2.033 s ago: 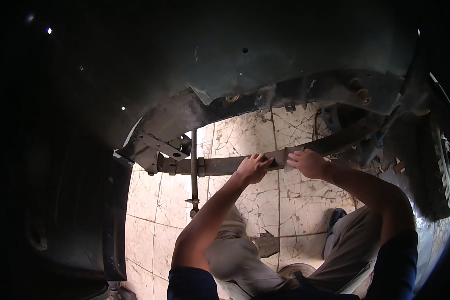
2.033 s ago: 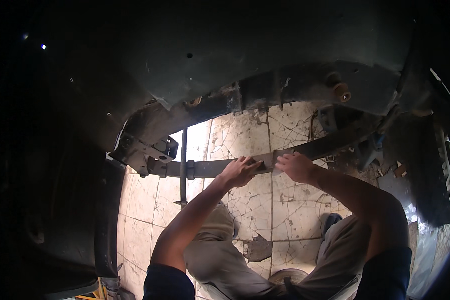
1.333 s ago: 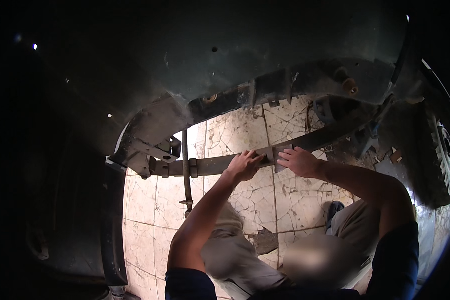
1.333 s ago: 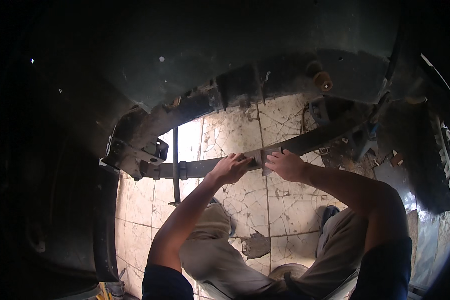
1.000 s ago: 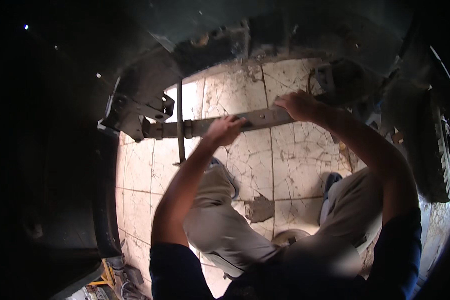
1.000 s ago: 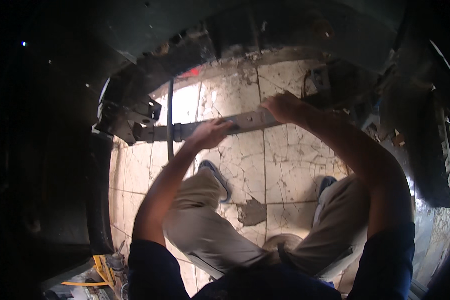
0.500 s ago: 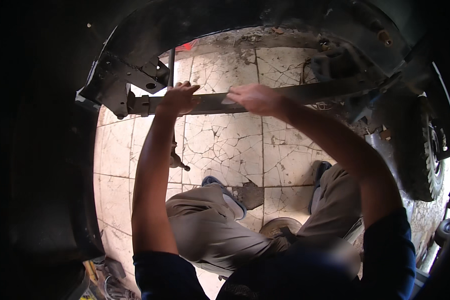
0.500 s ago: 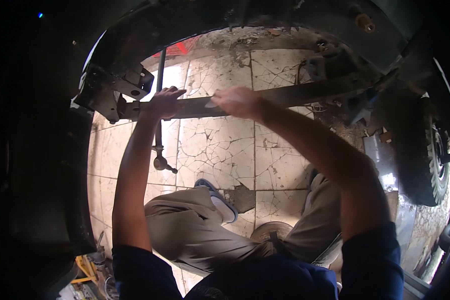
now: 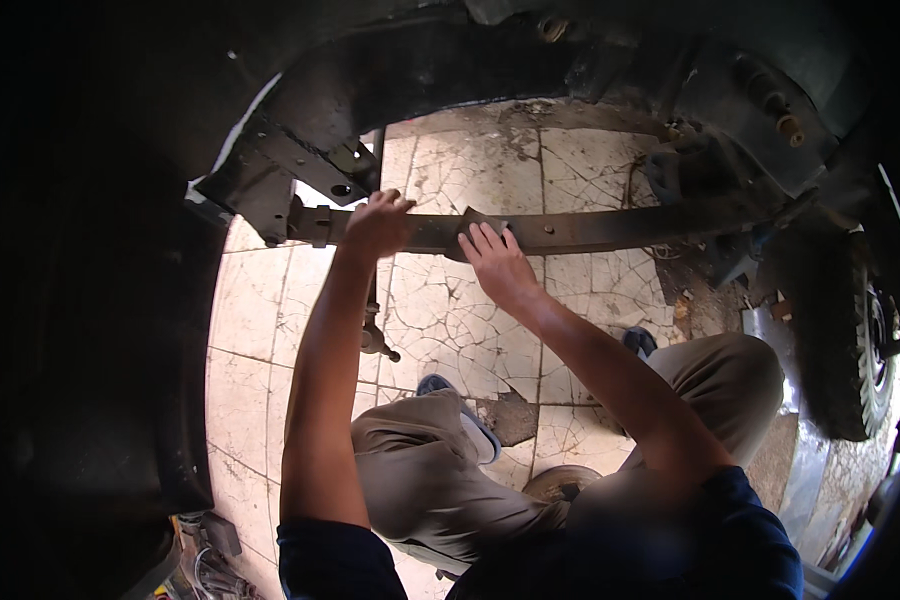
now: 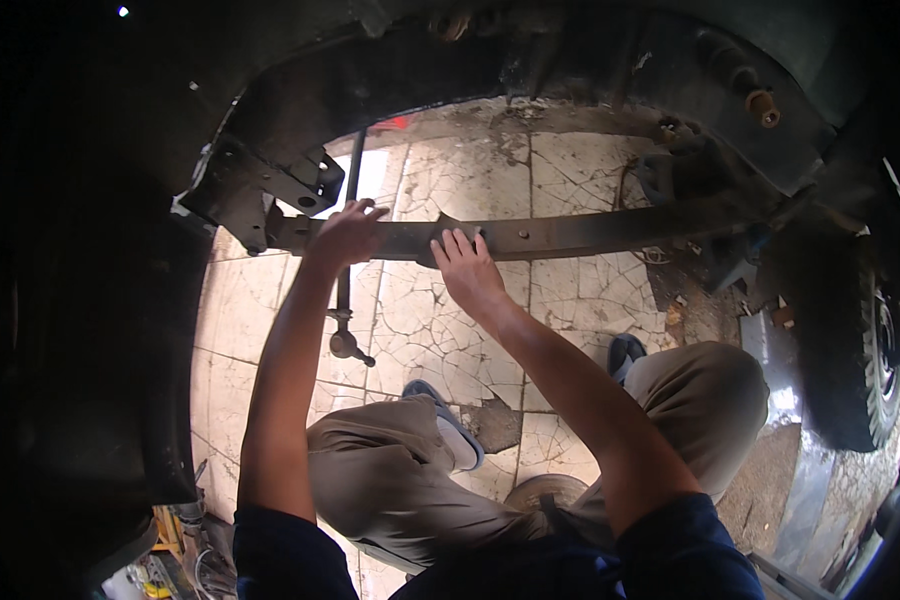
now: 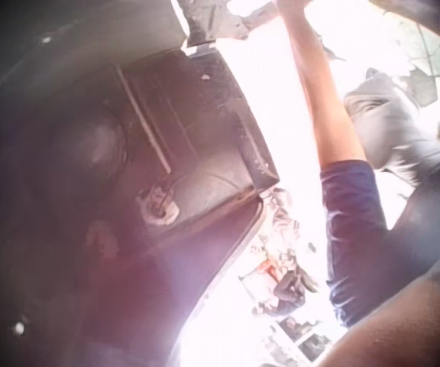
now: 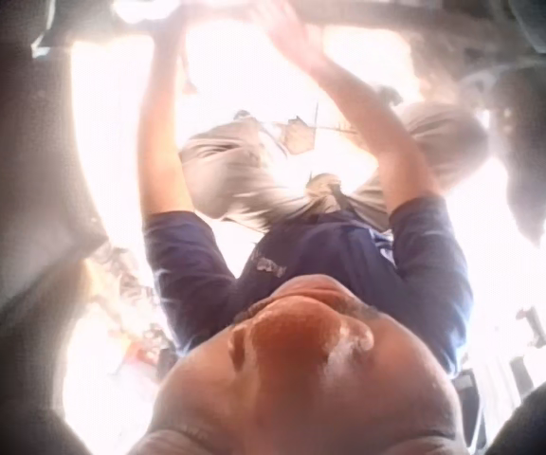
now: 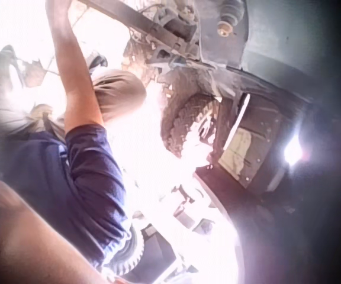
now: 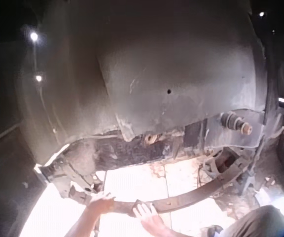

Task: The person sits beneath a vehicle and uses a sanding block to sand a metal frame component. The person moves the sanding block back and forth along the frame, focusing on a specific section.

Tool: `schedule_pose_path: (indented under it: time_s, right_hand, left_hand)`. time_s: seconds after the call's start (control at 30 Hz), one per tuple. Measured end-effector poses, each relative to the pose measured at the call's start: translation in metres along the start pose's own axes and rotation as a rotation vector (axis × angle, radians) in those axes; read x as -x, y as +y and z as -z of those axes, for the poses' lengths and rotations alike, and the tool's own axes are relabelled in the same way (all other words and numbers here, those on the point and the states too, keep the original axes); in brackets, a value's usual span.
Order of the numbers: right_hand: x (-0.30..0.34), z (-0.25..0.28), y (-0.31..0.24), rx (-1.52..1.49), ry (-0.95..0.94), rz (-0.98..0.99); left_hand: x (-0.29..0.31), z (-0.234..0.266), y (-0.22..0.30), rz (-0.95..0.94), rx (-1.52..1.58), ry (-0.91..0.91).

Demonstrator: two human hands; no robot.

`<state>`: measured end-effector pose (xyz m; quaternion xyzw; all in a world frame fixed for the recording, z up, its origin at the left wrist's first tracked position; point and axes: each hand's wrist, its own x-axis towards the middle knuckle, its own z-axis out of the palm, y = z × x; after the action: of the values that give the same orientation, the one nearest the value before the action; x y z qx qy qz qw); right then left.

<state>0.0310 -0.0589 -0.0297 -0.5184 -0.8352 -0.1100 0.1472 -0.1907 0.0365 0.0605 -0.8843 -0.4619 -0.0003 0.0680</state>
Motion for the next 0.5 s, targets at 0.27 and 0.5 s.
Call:
schedule_pose_path:
  time_s: [0.27, 0.5]
  right_hand:
    - [-0.024, 0.001, 0.022, -0.039, -0.152, 0.119]
    - [-0.012, -0.002, 0.025, -0.046, 0.011, 0.116]
  left_hand:
    - [0.031, 0.009, 0.014, 0.072, -0.151, -0.011]
    - [0.030, 0.003, 0.010, 0.142, -0.156, -0.135]
